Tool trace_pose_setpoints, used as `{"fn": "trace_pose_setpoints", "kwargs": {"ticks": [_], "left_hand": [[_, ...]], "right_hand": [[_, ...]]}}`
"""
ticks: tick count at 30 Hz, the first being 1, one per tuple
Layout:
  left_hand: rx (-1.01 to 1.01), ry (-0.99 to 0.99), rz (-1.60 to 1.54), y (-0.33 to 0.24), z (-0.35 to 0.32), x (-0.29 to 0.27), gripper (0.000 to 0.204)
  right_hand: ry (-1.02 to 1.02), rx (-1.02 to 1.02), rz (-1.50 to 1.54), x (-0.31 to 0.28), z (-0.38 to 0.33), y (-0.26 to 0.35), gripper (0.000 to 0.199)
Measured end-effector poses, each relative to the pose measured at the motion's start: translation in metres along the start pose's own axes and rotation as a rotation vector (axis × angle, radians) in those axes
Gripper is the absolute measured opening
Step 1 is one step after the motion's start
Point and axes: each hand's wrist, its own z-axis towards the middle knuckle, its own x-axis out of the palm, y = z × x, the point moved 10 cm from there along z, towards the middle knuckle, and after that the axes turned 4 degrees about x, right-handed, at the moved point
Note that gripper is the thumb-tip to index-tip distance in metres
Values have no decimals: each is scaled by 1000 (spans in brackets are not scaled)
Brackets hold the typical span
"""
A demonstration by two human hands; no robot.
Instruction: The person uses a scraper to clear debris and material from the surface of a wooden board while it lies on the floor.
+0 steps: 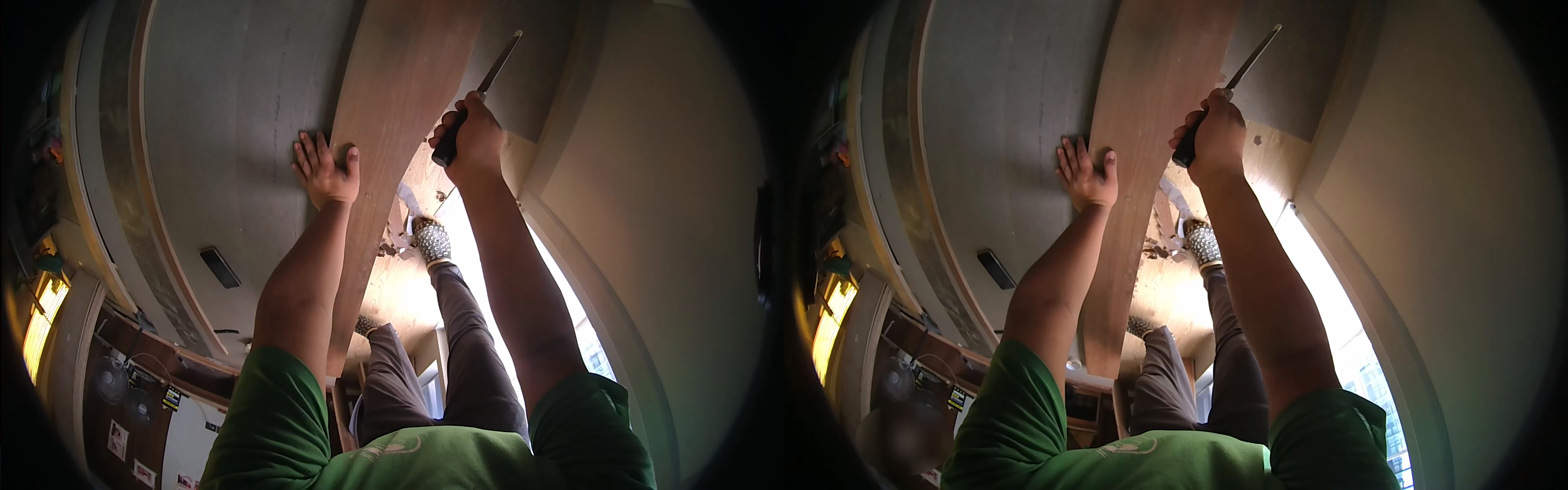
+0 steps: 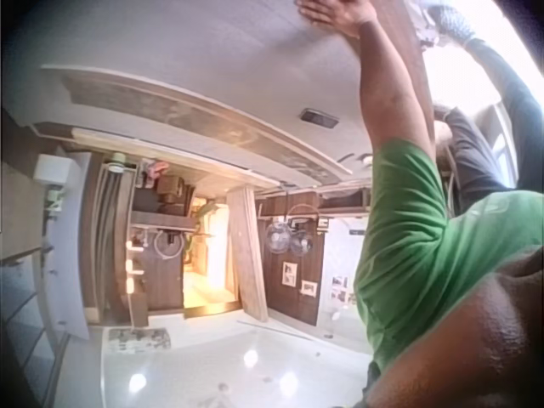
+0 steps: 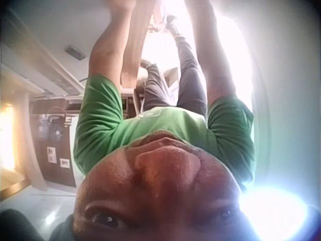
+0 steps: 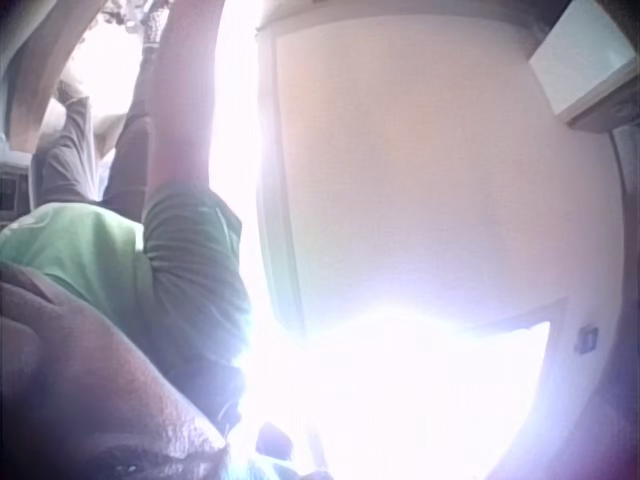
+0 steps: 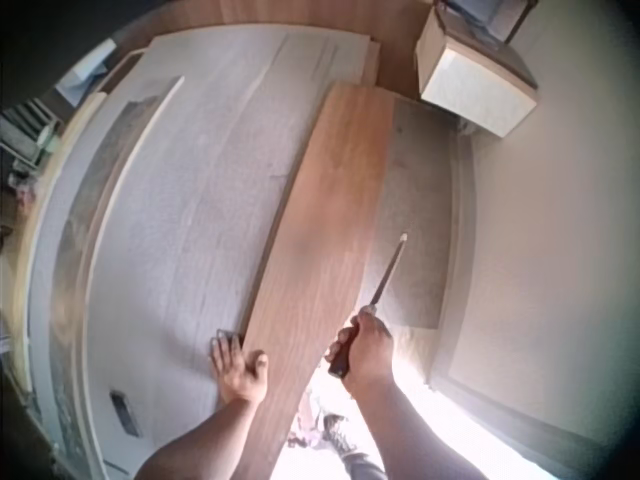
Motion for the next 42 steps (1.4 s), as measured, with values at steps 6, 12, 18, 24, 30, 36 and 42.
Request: {"fn": "trace_pose_setpoints", "kwargs": {"ticks": [6,12,18,24,30,36,42], "left_hand": [[0,-3,21,-1,-1,-4,78],[7,-19,0,-4,0,-2,79],[5,-13,20,0,0,0,79],[-1,-13,-3,-3,1,0,79],[-2,-9,1,-1,0,0,79],[8,-30,6,-2,0,-1,79],[3,-12,-5,-4,0,1,79]], "right_hand": [[150,109,72,15,0,-8,23],[419,295,254,25,9,-14,21],[334,256,126,16,-10,-12,23],[430,313,154,11,3,-11,25],[197,270,-166,-1,4,-3,25],[193,292,-164,4,13,0,25],[218,266,-99,13,37,7,25]]}}
